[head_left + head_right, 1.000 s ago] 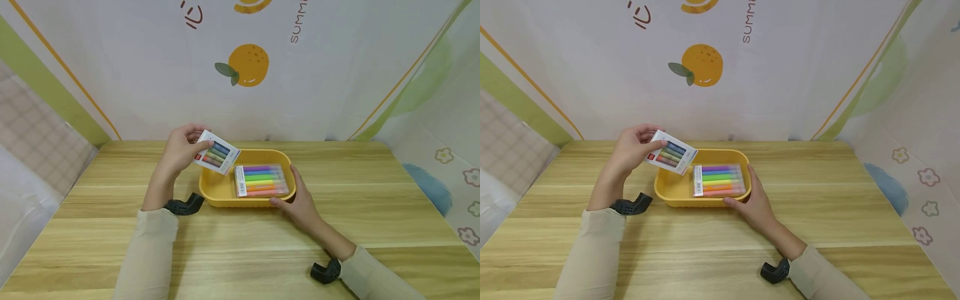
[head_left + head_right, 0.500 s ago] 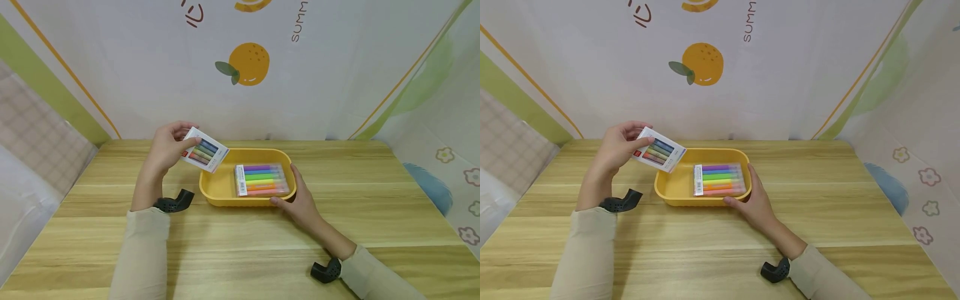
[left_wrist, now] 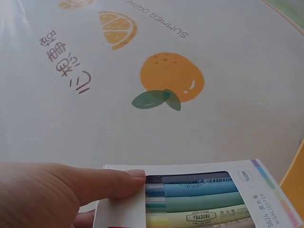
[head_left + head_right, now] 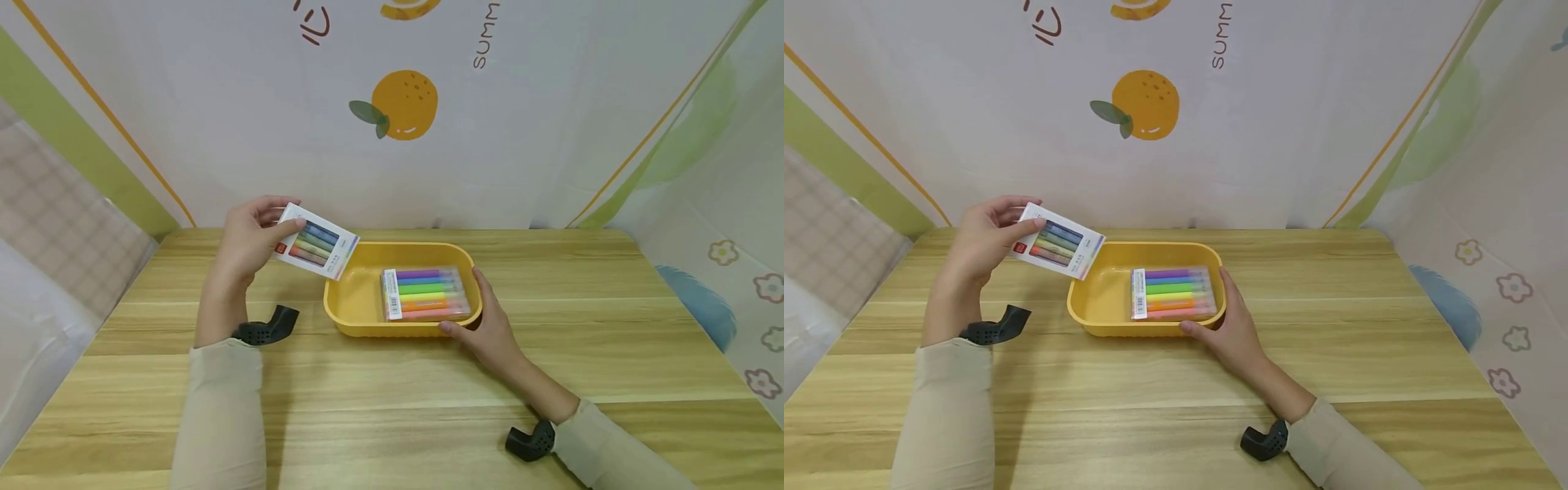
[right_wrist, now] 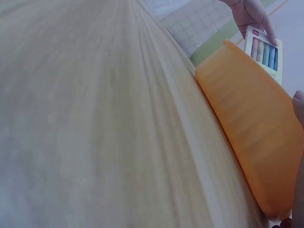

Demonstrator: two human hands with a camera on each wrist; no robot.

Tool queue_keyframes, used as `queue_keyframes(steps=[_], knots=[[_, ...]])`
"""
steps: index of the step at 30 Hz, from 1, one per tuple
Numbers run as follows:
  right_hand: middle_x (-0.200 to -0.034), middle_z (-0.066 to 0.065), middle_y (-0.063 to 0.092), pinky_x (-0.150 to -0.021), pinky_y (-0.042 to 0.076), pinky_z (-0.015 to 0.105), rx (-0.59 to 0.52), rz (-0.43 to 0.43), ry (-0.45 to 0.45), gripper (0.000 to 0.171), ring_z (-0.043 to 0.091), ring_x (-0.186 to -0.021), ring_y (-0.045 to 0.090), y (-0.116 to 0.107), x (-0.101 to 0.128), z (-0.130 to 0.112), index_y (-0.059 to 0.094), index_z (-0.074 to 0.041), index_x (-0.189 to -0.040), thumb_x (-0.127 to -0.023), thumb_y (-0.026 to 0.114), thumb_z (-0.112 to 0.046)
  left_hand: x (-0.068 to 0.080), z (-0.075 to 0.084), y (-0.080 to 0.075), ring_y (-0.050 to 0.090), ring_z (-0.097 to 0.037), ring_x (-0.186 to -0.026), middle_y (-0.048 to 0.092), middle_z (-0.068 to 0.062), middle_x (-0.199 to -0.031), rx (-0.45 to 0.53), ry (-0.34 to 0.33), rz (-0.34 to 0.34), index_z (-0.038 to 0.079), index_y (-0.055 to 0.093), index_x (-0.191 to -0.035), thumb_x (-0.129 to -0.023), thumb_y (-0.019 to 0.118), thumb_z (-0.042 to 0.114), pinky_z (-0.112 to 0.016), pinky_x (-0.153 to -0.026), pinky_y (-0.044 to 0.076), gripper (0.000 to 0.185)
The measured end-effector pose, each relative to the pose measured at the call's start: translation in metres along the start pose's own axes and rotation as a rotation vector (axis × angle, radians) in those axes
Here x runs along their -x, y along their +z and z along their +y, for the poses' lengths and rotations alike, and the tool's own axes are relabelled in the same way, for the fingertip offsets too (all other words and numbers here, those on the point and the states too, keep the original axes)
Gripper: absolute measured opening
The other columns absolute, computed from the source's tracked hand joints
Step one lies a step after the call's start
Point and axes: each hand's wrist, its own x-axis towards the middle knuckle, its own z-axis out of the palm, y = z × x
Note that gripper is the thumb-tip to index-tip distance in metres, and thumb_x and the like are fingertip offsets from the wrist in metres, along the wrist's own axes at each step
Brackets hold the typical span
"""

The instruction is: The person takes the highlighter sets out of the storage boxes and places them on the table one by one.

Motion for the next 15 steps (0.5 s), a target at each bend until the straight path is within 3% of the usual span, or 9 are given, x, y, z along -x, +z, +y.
queue_keyframes(steps=[7, 15], knots=[[-0.162, 0.018, 0.031, -0.116, 0.038, 0.056, 0.004, -0.002, 0.005, 0.11, 0.036, -0.141, 0.046, 0.0, 0.001, 0.0, 0.01, -0.02, -0.164, -0.083, 0.083, -0.037, 0.004, -0.001, -0.012, 0.066, -0.003, -0.077, 0.069, 0.023, -0.09, 0.023, -0.015, 0.042, 0.011, 0.064, -0.132, -0.094, 0.072, 0.024, -0.019, -0.065, 0.057, 0.041], [-0.163, 0.018, 0.031, -0.118, 0.035, 0.057, 0.01, -0.008, 0.008, 0.111, 0.036, -0.144, 0.043, 0.0, 0.0, 0.0, 0.01, -0.02, -0.164, -0.083, 0.083, -0.039, 0.006, -0.004, -0.02, 0.066, -0.003, -0.079, 0.069, 0.022, -0.094, -0.016, -0.043, 0.082, 0.012, 0.064, -0.132, -0.095, 0.072, 0.026, -0.02, -0.067, 0.058, 0.04]])
